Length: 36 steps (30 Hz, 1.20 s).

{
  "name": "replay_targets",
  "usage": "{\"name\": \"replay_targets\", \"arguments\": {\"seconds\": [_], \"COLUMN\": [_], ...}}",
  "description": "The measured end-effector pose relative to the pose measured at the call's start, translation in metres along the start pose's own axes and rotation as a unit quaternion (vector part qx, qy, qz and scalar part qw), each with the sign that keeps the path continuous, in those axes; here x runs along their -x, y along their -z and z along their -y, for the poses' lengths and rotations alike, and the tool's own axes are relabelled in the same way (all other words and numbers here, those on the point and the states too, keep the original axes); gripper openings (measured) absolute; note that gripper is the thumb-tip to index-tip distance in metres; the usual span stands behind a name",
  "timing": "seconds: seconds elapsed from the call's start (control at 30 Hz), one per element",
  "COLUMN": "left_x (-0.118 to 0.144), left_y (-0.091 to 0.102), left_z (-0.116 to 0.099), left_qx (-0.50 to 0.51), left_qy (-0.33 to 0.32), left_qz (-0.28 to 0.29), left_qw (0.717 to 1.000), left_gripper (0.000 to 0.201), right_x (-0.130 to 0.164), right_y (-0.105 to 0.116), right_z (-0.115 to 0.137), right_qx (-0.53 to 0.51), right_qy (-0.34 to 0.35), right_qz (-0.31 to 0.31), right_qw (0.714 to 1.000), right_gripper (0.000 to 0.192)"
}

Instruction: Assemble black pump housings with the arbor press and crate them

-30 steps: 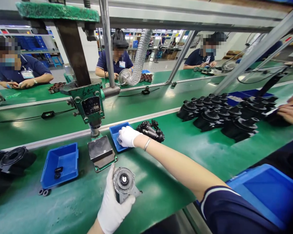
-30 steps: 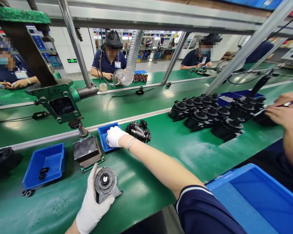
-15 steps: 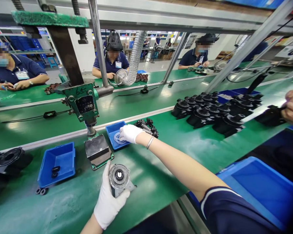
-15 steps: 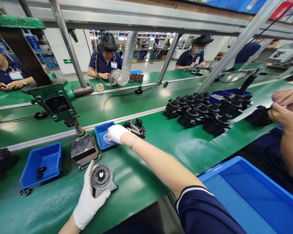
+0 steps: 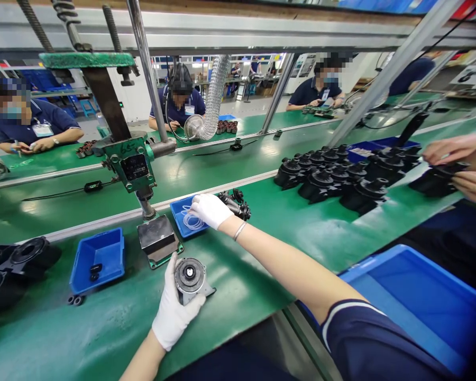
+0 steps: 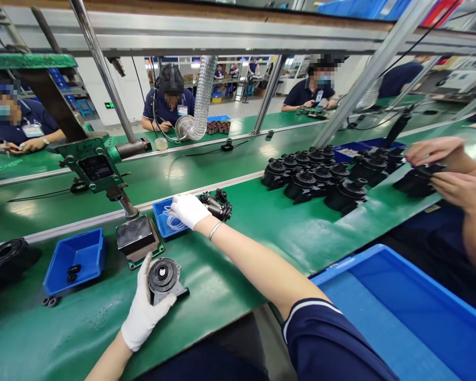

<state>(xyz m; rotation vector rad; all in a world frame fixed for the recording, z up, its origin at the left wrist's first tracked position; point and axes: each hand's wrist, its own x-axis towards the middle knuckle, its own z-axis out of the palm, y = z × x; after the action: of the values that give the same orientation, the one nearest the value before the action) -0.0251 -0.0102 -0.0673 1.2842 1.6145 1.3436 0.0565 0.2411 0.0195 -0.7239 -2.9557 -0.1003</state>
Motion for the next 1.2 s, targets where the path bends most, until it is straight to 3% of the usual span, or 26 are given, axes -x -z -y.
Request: {"name": "replay_targets", "arguments": {"seconds": [0.17, 0.37, 0.53, 0.7, 0.87, 1.0, 1.07, 1.13, 1.2], "left_x": [-0.001, -0.001, -0.001, -0.001, -0.002, 0.002, 0.003, 0.0, -0.006], "left_y": [0.001, 0.001, 0.002, 0.002, 0.003, 0.008, 0.015, 0.025, 0.036], "left_z": [0.0, 0.0, -0.001, -0.001, 0.002, -0.004, -0.013, -0.023, -0.03], "left_qx": [-0.021, -0.018, -0.028, -0.029, -0.049, -0.028, -0.003, -0.027, -0.116], "left_qy": [-0.009, -0.009, -0.01, -0.022, -0.037, -0.034, -0.048, -0.067, -0.102], "left_qz": [-0.007, -0.002, -0.002, 0.0, -0.001, 0.016, 0.002, -0.035, -0.052], "left_qw": [1.0, 1.0, 1.0, 0.999, 0.998, 0.999, 0.999, 0.997, 0.987], "left_gripper": [0.097, 0.098, 0.096, 0.097, 0.098, 0.099, 0.095, 0.085, 0.07], "right_x": [0.006, 0.0, -0.006, -0.015, -0.015, 0.004, 0.024, 0.048, 0.071], "right_y": [-0.014, -0.014, -0.023, -0.02, 0.002, 0.03, 0.038, 0.036, 0.026], "right_z": [0.008, 0.003, 0.008, -0.001, -0.014, -0.007, 0.005, 0.022, 0.038], "right_qx": [0.009, 0.013, -0.011, -0.057, -0.102, -0.138, -0.175, -0.249, -0.334], "right_qy": [0.028, 0.022, 0.06, 0.024, -0.035, -0.079, -0.069, -0.005, 0.087], "right_qz": [0.025, 0.009, 0.045, 0.041, 0.008, -0.045, -0.064, -0.076, -0.076], "right_qw": [0.999, 1.0, 0.997, 0.997, 0.994, 0.986, 0.98, 0.966, 0.935], "right_gripper": [0.031, 0.035, 0.026, 0.032, 0.03, 0.023, 0.018, 0.011, 0.007]}}
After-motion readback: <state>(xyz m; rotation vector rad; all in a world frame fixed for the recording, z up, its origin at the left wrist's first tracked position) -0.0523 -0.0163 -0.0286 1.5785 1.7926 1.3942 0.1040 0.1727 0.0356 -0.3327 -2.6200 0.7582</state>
